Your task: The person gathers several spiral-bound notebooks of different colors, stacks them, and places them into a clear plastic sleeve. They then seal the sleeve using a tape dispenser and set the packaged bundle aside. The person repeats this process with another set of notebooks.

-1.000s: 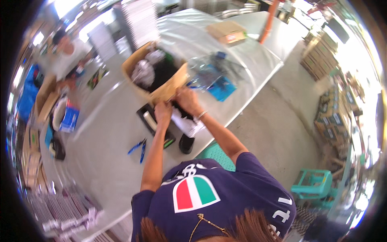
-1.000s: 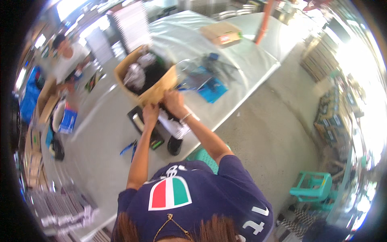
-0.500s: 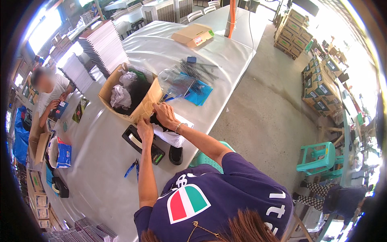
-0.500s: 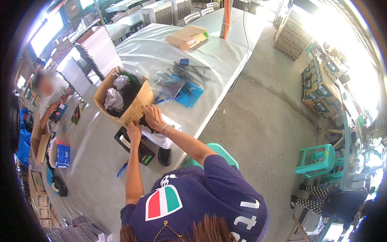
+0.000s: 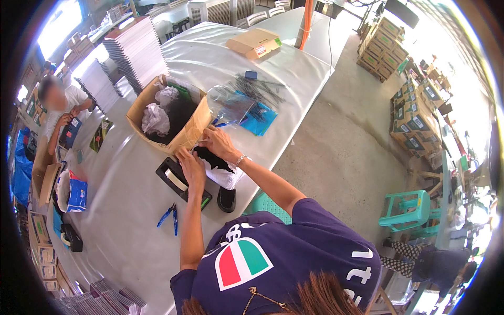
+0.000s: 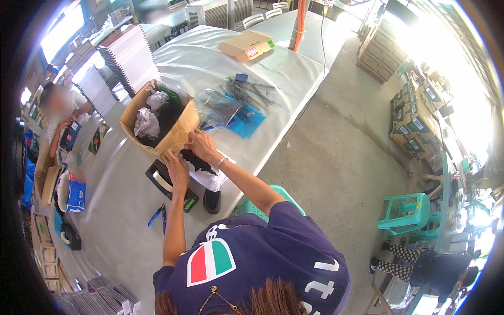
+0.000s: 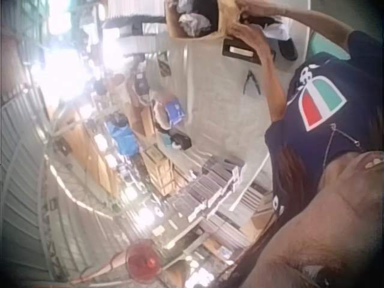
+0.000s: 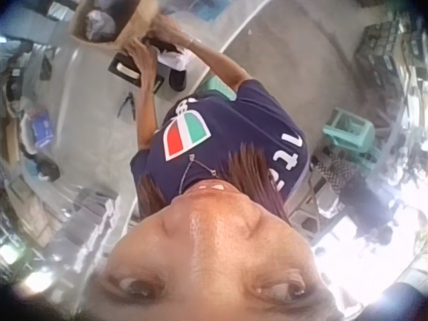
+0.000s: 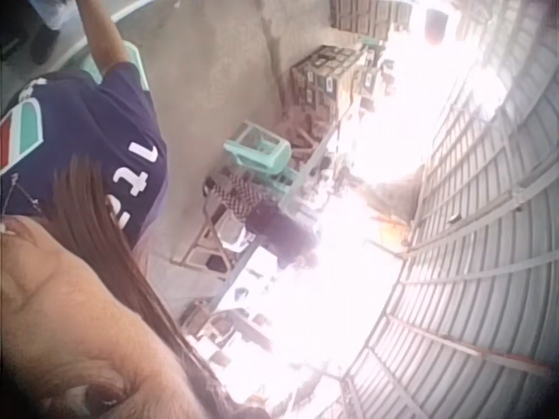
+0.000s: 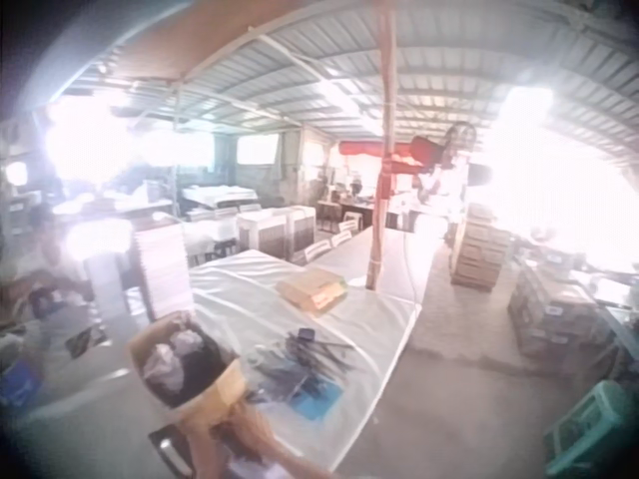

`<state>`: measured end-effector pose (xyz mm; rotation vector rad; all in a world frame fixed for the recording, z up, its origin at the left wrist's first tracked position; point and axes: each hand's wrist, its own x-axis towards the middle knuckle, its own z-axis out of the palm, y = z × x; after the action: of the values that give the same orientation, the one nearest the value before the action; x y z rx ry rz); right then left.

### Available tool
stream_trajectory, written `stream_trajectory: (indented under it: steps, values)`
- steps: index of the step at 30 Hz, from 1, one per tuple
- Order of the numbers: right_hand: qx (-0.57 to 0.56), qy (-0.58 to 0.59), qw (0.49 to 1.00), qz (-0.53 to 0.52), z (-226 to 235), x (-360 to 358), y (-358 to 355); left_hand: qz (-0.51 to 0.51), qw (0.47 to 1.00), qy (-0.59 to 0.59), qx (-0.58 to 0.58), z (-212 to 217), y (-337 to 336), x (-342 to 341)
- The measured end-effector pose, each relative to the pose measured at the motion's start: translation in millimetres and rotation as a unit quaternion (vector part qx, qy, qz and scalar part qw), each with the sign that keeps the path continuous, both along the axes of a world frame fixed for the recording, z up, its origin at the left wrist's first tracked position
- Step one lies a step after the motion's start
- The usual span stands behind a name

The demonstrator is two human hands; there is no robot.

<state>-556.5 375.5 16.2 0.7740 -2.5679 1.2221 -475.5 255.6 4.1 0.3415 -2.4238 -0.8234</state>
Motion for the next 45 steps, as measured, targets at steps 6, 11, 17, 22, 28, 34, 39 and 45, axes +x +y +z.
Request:
stream_trajectory:
  steps: [6,11,17,22,28,34,39,45]
  values:
    - [0.099,-0.079,0.987,-0.102,-2,65,40,-0.25,0.958,-0.061,-0.129,36,42,71]
    - [0.177,-0.012,0.975,-0.133,-4,92,49,-0.295,0.95,-0.029,-0.103,34,47,97]
    - [0.205,-0.029,0.968,-0.143,9,98,56,-0.275,0.955,-0.054,-0.101,7,37,88]
    - [0.18,0.025,0.973,-0.146,11,96,56,-0.263,0.962,-0.038,-0.068,22,38,90]
    - [0.141,0.044,0.977,-0.156,9,91,55,-0.282,0.957,-0.002,-0.067,8,33,91]
    - [0.136,0.015,0.973,-0.185,9,61,67,-0.277,0.955,-0.001,-0.106,-11,31,105]
    - [0.069,0.006,0.985,-0.156,5,62,71,-0.236,0.964,-0.029,-0.121,8,56,96]
    - [0.096,0.003,0.991,-0.092,-3,41,69,-0.275,0.94,-0.03,-0.199,9,59,93]
